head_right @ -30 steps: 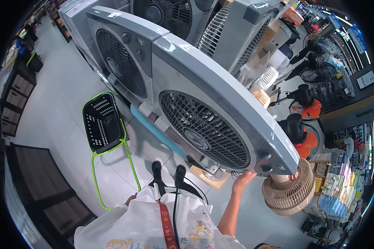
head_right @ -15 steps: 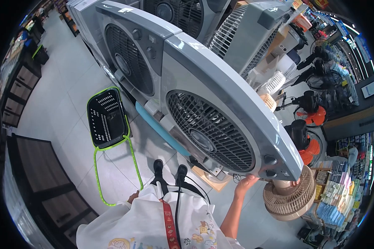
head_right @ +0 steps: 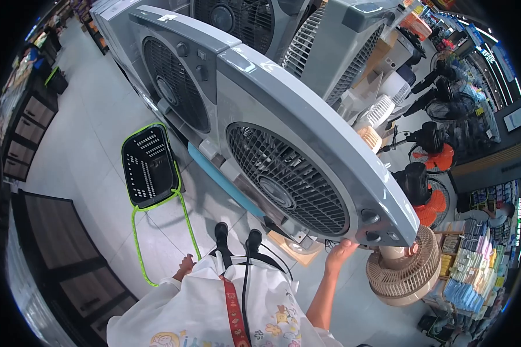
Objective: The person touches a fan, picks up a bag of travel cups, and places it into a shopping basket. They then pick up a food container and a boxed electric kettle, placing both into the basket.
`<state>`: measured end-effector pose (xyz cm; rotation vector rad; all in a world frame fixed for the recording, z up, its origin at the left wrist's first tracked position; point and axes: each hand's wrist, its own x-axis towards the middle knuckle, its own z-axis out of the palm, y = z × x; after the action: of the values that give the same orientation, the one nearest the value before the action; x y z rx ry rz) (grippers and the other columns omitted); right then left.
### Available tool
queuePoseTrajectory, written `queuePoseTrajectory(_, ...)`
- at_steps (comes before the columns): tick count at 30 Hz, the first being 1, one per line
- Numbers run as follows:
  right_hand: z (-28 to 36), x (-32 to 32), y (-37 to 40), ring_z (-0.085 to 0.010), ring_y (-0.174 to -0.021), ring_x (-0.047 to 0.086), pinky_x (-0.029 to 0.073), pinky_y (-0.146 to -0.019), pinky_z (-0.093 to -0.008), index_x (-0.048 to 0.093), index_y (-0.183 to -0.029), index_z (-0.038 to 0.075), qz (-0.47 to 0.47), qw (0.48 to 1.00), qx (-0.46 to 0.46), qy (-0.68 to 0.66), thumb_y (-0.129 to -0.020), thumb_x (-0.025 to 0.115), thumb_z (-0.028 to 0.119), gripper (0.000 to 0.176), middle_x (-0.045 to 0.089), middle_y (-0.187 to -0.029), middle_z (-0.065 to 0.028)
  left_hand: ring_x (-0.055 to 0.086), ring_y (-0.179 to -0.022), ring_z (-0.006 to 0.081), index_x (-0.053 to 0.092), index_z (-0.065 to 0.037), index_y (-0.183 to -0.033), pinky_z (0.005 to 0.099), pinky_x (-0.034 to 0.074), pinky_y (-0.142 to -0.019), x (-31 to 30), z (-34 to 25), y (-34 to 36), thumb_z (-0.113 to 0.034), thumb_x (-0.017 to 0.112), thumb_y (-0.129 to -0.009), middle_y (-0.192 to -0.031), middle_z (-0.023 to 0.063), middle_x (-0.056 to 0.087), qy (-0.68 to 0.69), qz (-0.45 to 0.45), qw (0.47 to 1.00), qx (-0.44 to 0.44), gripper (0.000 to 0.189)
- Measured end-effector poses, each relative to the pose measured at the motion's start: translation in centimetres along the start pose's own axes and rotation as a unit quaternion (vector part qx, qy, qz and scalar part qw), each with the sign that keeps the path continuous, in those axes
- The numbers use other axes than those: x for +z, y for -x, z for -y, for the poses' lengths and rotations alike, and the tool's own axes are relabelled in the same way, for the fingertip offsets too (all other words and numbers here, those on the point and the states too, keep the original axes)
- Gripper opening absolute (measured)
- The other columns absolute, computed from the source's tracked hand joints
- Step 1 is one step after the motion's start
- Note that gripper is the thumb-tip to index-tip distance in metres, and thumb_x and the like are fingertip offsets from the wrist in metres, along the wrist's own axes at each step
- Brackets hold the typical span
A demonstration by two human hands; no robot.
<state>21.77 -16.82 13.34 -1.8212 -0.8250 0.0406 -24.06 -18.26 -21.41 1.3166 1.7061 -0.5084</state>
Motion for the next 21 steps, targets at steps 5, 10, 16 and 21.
queuePoseTrajectory(5, -1.3, 0.0, 0.2, -0.0248, -0.111, 0.034, 0.023, -0.096, -0.0366, 0.028, -0.121, -0.006, 0.003, 1.000, -0.006, -0.020, -0.082, 0.027, 0.064, 0.080, 0.035, -0.119, -0.0176, 0.045, -0.101, 0.0382, 0.039, -0.003, -0.116, 0.0467, 0.038, -0.085, -5.7, -7.2, -0.7, -0.007, 0.055, -0.067, -0.108, 0.0203, 0.047, 0.107, -0.271, 0.935, 0.200, 0.052)
queuePoseTrajectory(10, -3.2, -0.2, 0.1, -0.0259, -0.112, 0.035, 0.023, -0.096, -0.0368, 0.031, -0.120, -0.007, -0.016, 1.000, -0.019, 0.008, -0.082, 0.031, 0.063, 0.079, 0.035, -0.120, -0.0176, 0.034, -0.112, 0.0392, 0.034, 0.000, -0.119, 0.0438, 0.027, -0.095, -12.9, -17.6, 2.7, -0.004, 0.052, -0.071, -0.121, 0.0227, 0.035, 0.130, -0.360, 0.853, 0.356, 0.052)
queuePoseTrajectory(16, -2.0, 0.1, -0.1, -0.0269, -0.106, 0.039, 0.027, -0.093, -0.0377, 0.038, -0.113, -0.007, -0.008, 0.999, -0.028, -0.034, -0.081, 0.034, 0.062, 0.076, 0.040, -0.112, -0.0167, 0.031, -0.114, 0.0382, 0.030, 0.001, -0.123, 0.0435, 0.024, -0.097, -17.4, -28.1, 7.9, -0.013, 0.054, -0.078, -0.123, 0.0226, 0.033, 0.130, -0.397, 0.795, 0.440, 0.053)
queuePoseTrajectory(21, -3.9, -0.8, -0.2, -0.0221, -0.100, 0.043, 0.031, -0.089, -0.0328, 0.037, -0.113, -0.005, 0.052, 0.998, -0.019, -0.040, -0.080, 0.039, 0.061, 0.074, 0.045, -0.108, -0.0139, 0.027, -0.118, 0.0360, 0.023, 0.001, -0.128, 0.0425, 0.022, -0.099, -18.2, -31.9, 9.6, -0.021, 0.057, -0.080, -0.128, 0.0212, 0.027, 0.214, -0.381, 0.769, 0.466, 0.062)
